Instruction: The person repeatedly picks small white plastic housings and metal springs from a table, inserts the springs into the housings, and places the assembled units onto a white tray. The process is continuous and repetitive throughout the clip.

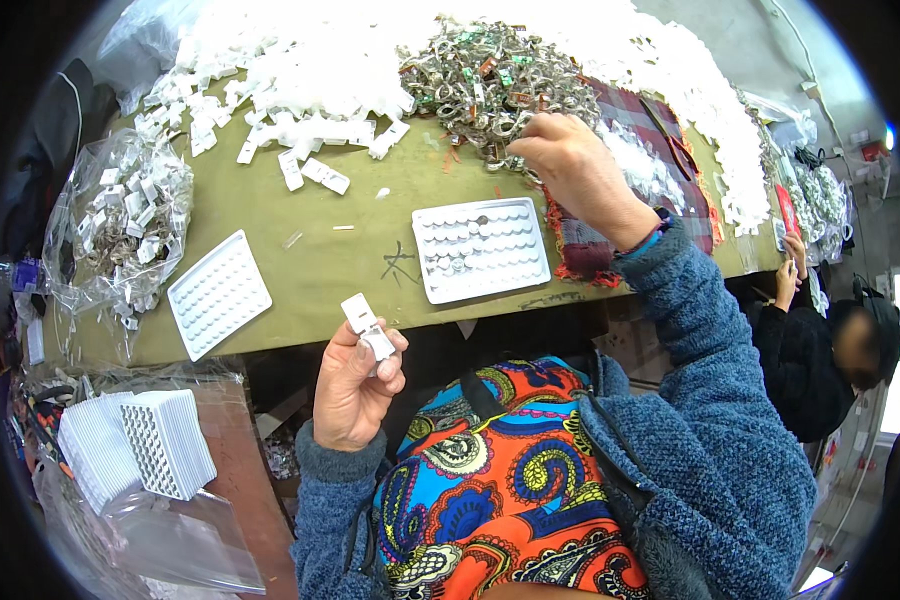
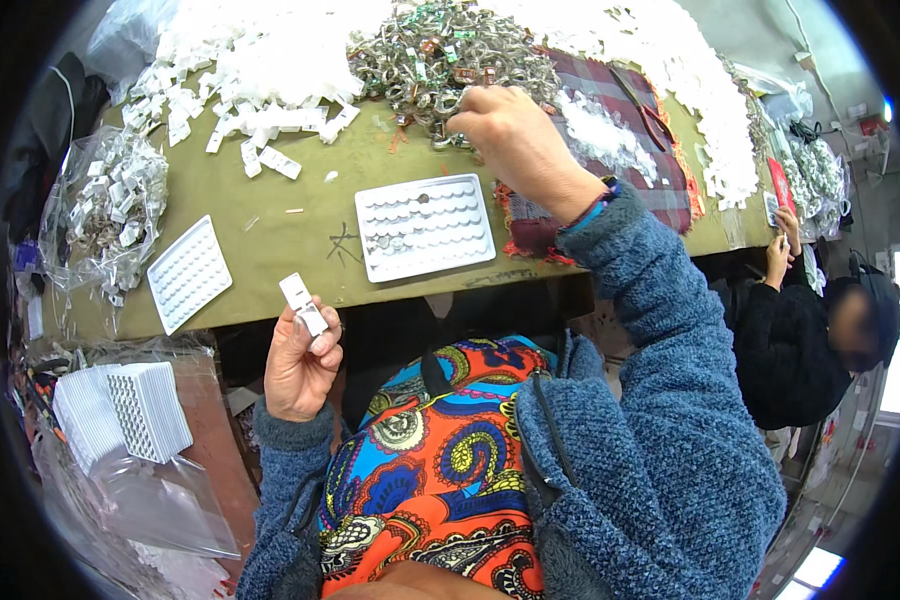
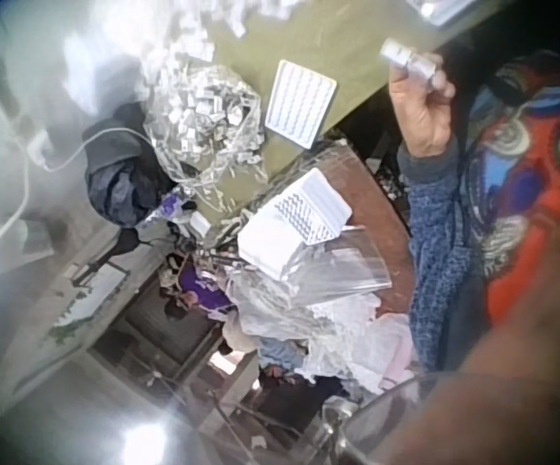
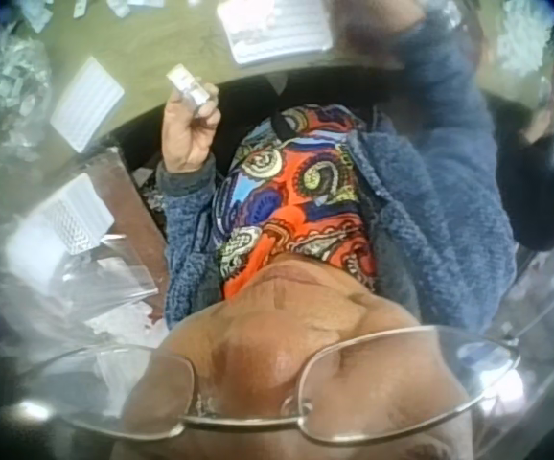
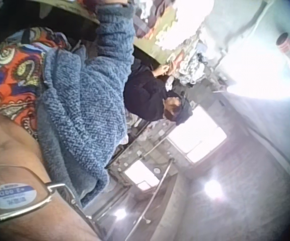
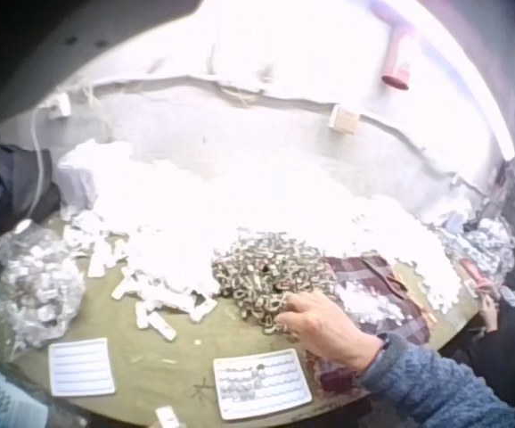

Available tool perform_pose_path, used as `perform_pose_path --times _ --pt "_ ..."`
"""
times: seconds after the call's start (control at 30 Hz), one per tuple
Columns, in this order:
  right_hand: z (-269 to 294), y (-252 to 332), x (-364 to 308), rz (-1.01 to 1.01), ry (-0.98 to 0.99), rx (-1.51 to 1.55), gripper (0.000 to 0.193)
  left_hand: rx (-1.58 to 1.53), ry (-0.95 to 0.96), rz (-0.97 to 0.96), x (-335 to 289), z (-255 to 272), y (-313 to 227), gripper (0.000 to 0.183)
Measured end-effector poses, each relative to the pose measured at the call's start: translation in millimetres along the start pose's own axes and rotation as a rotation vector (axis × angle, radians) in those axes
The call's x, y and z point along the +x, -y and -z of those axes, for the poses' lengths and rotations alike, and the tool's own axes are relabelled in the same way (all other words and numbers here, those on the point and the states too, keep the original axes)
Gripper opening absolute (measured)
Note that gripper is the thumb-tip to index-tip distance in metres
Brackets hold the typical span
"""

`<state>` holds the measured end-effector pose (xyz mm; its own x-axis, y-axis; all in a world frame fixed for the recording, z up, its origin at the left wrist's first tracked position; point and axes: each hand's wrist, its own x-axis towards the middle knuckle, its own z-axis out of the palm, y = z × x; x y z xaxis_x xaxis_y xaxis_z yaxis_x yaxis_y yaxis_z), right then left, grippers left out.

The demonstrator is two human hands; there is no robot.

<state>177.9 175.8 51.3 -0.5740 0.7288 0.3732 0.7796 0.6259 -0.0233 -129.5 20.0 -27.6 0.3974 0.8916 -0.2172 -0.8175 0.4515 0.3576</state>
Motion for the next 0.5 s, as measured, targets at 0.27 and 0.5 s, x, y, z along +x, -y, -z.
perform_pose_path --times 0.27,0.5 --pt "-3 -23 5 0.088 -0.176 0.048 0.012 0.014 -0.007 0.016 2 -8 11 0.028" --pt "17 -51 17 -0.430 -0.389 1.191 0.019 0.102 -0.036 0.021 3 -34 25 0.031"
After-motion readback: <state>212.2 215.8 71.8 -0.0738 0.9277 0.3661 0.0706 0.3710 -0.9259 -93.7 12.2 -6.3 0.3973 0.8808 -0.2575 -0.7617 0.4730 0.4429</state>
